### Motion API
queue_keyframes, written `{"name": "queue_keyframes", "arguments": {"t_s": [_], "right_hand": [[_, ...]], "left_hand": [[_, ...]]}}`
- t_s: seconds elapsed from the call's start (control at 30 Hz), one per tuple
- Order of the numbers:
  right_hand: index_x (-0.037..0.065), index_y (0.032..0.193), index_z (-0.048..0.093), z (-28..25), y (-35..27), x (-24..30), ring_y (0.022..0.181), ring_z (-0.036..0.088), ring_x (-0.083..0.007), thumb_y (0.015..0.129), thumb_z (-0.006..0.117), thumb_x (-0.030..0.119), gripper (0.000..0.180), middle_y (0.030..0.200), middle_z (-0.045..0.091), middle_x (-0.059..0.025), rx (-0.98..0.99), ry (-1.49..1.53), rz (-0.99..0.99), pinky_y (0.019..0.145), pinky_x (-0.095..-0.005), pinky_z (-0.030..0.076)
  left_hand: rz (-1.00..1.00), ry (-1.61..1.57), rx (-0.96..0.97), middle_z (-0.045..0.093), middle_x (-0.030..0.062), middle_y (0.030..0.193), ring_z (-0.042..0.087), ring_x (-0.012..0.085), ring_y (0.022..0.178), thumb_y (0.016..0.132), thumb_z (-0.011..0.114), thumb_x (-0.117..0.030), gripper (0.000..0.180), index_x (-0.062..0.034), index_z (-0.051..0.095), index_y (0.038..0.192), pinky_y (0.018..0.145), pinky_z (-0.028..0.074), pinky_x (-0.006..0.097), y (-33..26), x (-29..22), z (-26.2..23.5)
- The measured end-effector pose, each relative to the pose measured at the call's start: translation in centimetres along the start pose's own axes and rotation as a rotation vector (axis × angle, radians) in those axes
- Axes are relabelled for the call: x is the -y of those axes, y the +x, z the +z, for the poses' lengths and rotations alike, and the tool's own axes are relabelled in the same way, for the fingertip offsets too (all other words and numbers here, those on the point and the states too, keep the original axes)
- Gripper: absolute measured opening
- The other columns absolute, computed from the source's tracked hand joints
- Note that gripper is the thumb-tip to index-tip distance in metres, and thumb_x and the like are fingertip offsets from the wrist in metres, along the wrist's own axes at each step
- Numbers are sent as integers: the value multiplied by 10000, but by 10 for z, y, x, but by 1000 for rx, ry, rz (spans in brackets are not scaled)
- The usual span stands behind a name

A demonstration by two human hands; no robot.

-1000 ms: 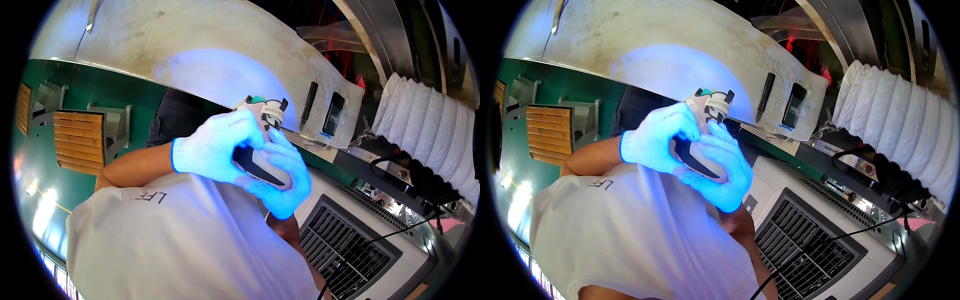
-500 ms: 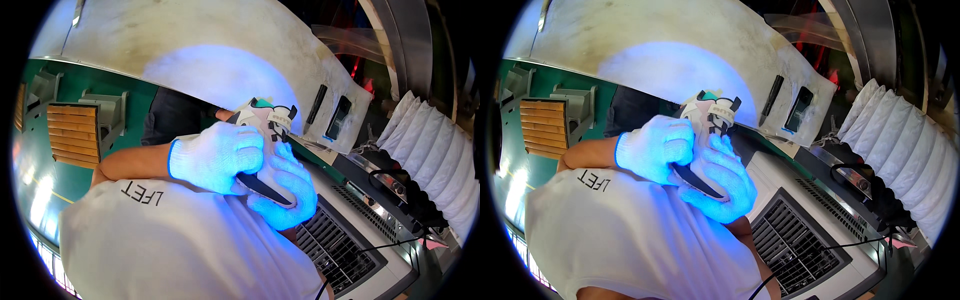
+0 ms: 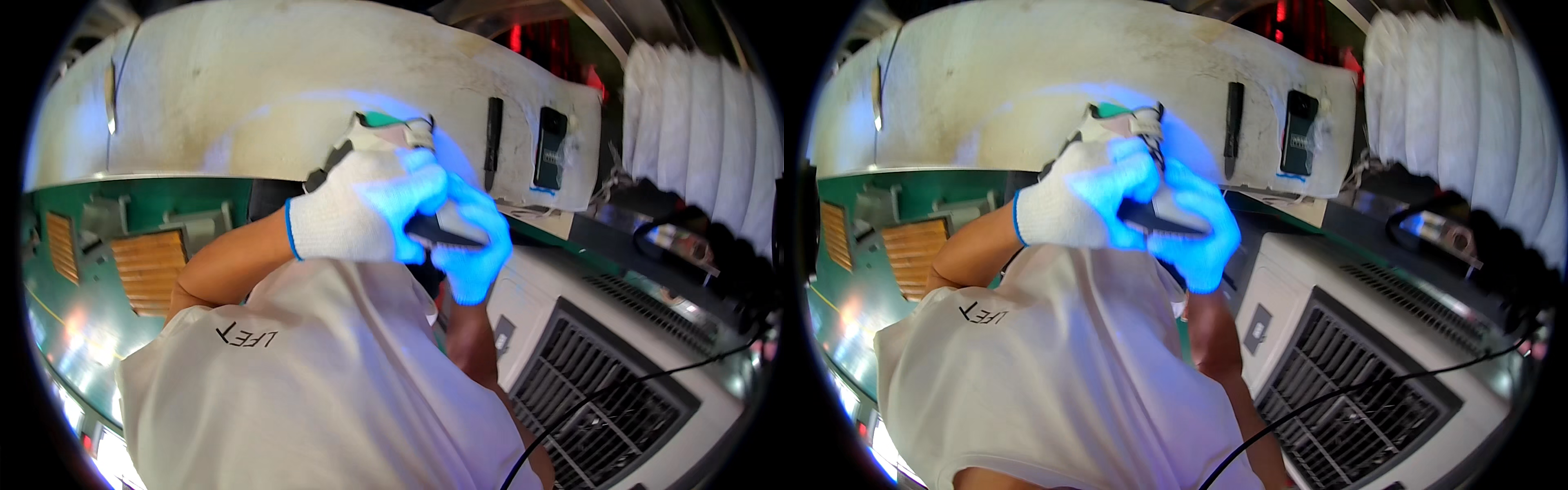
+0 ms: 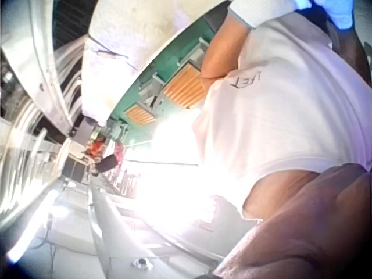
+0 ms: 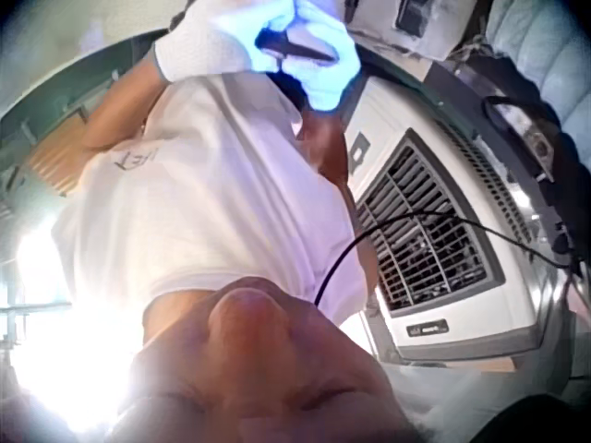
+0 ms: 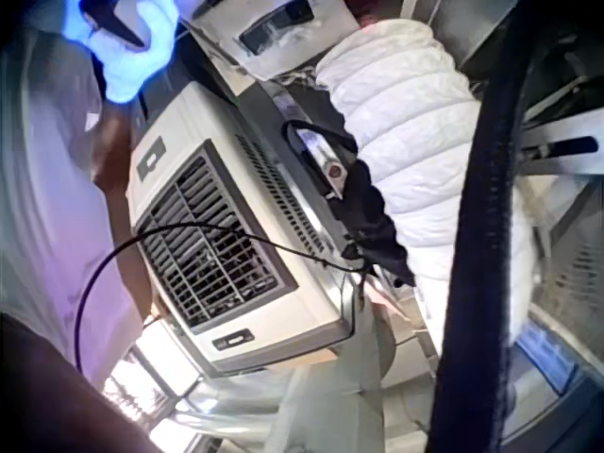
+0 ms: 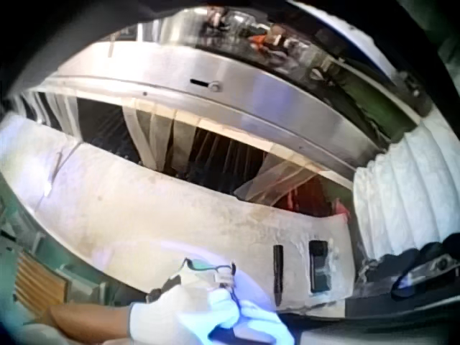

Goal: The person cleans a single sneaker using a small brush and a cloth. They repeatedly scrub the shoe's upper and sole, then wipe the surface with a cloth. The person handles the shoe multiple times, turning it over to access different areas, and briefly places it on a nearby metal shelf before resuming the cleaning process.

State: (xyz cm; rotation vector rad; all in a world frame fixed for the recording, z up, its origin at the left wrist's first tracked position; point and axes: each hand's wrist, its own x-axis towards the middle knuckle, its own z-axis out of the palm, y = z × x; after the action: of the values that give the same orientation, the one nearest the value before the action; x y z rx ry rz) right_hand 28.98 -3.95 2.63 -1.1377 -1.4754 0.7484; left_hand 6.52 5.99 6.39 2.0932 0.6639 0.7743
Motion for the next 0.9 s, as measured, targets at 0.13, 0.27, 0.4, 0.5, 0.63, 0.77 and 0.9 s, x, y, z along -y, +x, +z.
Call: {"name": "queue_keyframes", "arguments": {"t_s": [0.13,0.27,0.4,0.5,0.63,0.77,0.9], "right_hand": [[42,1361,752,-4,20,-37,1276,731,-343,634,1065,214,810,1378,752,-182,115,-297,-33,1122,-452,567],[80,1423,740,-7,23,-30,1251,738,-355,715,1041,330,808,1404,742,-162,158,-253,-3,1080,-443,590],[48,1410,750,-6,16,-29,1251,755,-334,695,1043,218,790,1397,757,-172,103,-211,20,1077,-430,595],[38,1401,751,-8,16,-30,1257,756,-329,711,1036,220,769,1389,762,-172,119,-180,74,1079,-424,595],[28,1395,751,-9,15,-33,1243,762,-326,775,1011,258,710,1365,770,-176,91,-167,34,1075,-414,597],[45,1400,744,-8,16,-38,1192,774,-350,773,1005,328,735,1357,767,-169,94,-158,41,1027,-417,619],[34,1387,744,-7,18,-36,1159,779,-364,778,1002,344,731,1314,777,-178,71,-166,16,1001,-424,626]], "left_hand": [[26,198,47,725,110,1108,720,357,1060,730,957,-209,481,-93,707,1125,873,602,468,9,4,-14],[-86,519,51,716,131,1127,708,389,1061,673,986,-194,567,-75,712,1155,893,595,487,-10,-9,-32],[-156,748,46,695,140,1087,700,392,1049,662,998,-245,585,-71,692,1129,892,592,484,-26,-20,-27],[-323,761,81,696,141,1059,694,389,1039,657,994,-269,556,-72,691,1079,880,584,490,-24,-26,-20],[-358,794,172,701,144,999,683,386,1000,676,971,-304,477,-77,692,990,843,569,495,-9,-28,-7],[-116,815,184,693,128,952,687,388,915,699,960,-290,421,-82,686,943,811,554,483,1,-15,2],[48,711,185,692,117,947,692,371,876,672,995,-265,439,-88,678,919,797,555,475,9,-7,-7]]}}
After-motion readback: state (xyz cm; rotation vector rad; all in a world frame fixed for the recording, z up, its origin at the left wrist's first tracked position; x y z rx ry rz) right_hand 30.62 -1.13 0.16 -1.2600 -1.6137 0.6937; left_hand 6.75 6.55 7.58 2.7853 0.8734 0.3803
